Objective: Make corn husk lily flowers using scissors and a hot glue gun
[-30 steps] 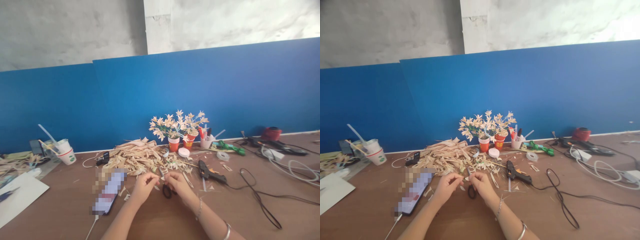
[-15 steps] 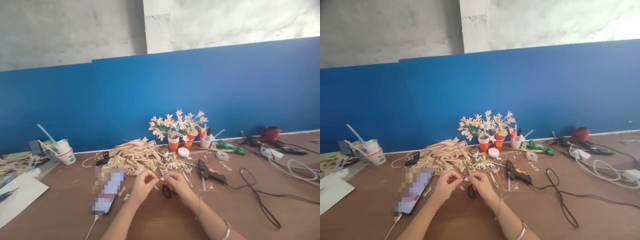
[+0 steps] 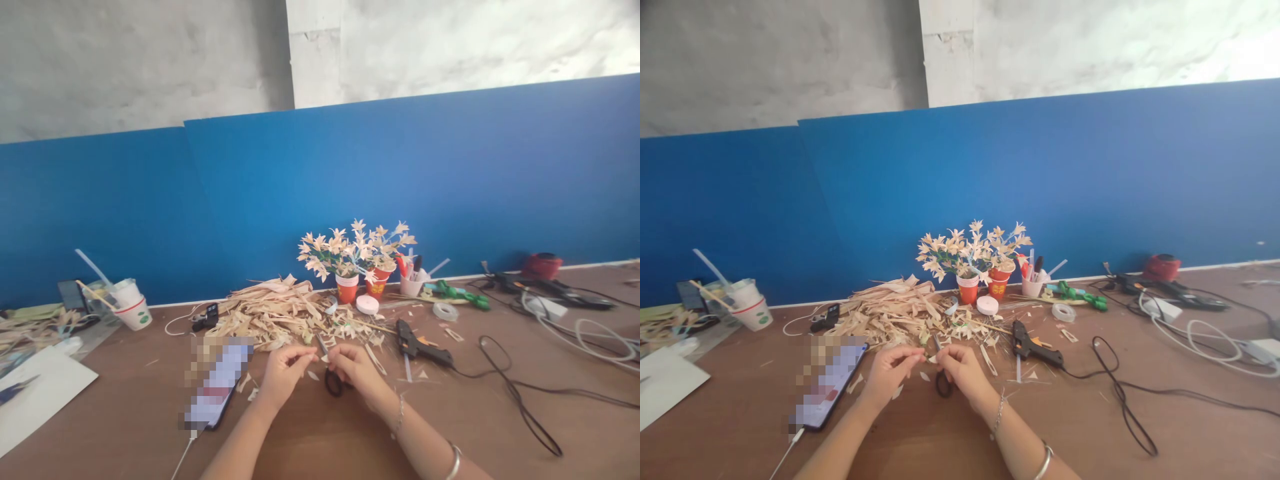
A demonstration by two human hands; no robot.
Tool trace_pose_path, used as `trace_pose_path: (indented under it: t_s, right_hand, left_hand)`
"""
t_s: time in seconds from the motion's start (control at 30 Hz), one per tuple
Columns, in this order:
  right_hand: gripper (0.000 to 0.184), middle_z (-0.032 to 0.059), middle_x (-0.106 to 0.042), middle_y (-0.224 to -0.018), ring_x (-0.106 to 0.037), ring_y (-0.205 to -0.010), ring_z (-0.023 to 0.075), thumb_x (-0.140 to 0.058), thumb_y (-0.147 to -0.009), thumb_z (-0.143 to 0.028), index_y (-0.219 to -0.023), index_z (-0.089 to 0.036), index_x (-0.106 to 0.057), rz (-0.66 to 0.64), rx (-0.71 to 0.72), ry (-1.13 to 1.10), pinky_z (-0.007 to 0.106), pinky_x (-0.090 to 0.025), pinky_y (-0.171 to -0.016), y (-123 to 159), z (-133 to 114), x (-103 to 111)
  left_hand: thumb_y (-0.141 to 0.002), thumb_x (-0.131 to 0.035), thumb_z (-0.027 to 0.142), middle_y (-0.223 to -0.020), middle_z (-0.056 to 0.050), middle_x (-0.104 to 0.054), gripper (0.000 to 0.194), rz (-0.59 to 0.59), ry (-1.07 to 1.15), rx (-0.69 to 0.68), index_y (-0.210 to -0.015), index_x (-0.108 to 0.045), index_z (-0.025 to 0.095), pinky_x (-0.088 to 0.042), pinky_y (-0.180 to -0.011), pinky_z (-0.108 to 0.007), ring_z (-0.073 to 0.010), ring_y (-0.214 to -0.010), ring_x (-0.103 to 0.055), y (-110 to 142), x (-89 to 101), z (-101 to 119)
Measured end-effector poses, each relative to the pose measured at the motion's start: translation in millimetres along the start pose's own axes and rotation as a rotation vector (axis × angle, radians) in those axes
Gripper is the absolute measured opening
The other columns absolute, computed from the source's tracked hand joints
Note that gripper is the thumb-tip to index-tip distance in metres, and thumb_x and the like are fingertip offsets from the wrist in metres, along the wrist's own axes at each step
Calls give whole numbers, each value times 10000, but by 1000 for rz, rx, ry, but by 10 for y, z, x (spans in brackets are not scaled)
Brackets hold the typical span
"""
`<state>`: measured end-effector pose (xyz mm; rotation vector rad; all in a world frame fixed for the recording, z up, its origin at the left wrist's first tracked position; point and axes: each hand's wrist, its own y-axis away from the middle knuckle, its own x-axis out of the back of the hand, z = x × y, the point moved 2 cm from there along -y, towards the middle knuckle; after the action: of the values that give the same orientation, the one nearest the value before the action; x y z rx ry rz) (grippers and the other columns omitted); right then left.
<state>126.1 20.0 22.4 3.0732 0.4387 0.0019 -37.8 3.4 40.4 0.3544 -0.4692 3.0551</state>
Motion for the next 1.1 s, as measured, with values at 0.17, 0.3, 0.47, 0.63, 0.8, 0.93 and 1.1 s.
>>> trace_pose_path:
  t_s: [0.17,0.3,0.47,0.63,0.8,0.93,1.1]
  right_hand:
    - [251,-59,-413,-416,-297,-389,52,-563,-683,-382,-575,-156,-552,-10,2,-24,194,-167,-402,-3,4,-2]
    - [277,-67,-389,-393,-277,-373,50,-566,-686,-411,-577,-156,-552,-14,-16,-26,195,-162,-397,1,9,-4]
    - [290,-64,-390,-395,-285,-382,51,-569,-690,-416,-572,-151,-556,-15,-14,-19,195,-169,-406,15,-17,-5]
    - [269,-58,-401,-404,-293,-392,50,-570,-685,-388,-566,-148,-556,-20,-5,-30,195,-164,-406,14,-27,-10]
    - [234,-64,-391,-395,-273,-386,47,-567,-682,-349,-562,-148,-561,-25,-1,-31,196,-160,-402,16,-35,-15]
    - [230,-62,-395,-397,-277,-389,49,-575,-676,-349,-560,-150,-563,-26,-10,-35,196,-168,-402,28,-50,-18]
    - [249,-58,-398,-401,-277,-391,52,-580,-676,-370,-557,-152,-566,-25,-5,-41,198,-179,-404,24,-40,-18]
  left_hand:
    - [-704,-641,249,-552,0,-635,109,23,-31,-29,-698,-703,159,-378,-443,-200,-93,-431,-481,9,-10,-7]
    - [-712,-634,222,-639,-10,-645,83,13,-62,-92,-672,-671,160,-398,-496,-206,-108,-516,-521,1,-2,15]
    - [-726,-603,188,-669,-13,-615,72,-6,-50,-126,-661,-612,158,-406,-549,-211,-126,-603,-533,-3,-6,37]
    - [-710,-550,126,-628,11,-547,83,-2,-27,-133,-637,-545,164,-393,-545,-205,-116,-589,-504,8,-21,87]
    - [-701,-542,121,-626,11,-535,86,-8,-42,-138,-627,-537,165,-383,-539,-203,-113,-583,-489,6,-22,109]
    - [-713,-555,141,-646,-4,-556,82,-22,-32,-144,-634,-552,161,-392,-559,-211,-119,-602,-501,1,-21,99]
    - [-727,-574,174,-660,-13,-576,90,-28,-22,-135,-638,-572,161,-398,-571,-217,-127,-615,-513,0,-23,97]
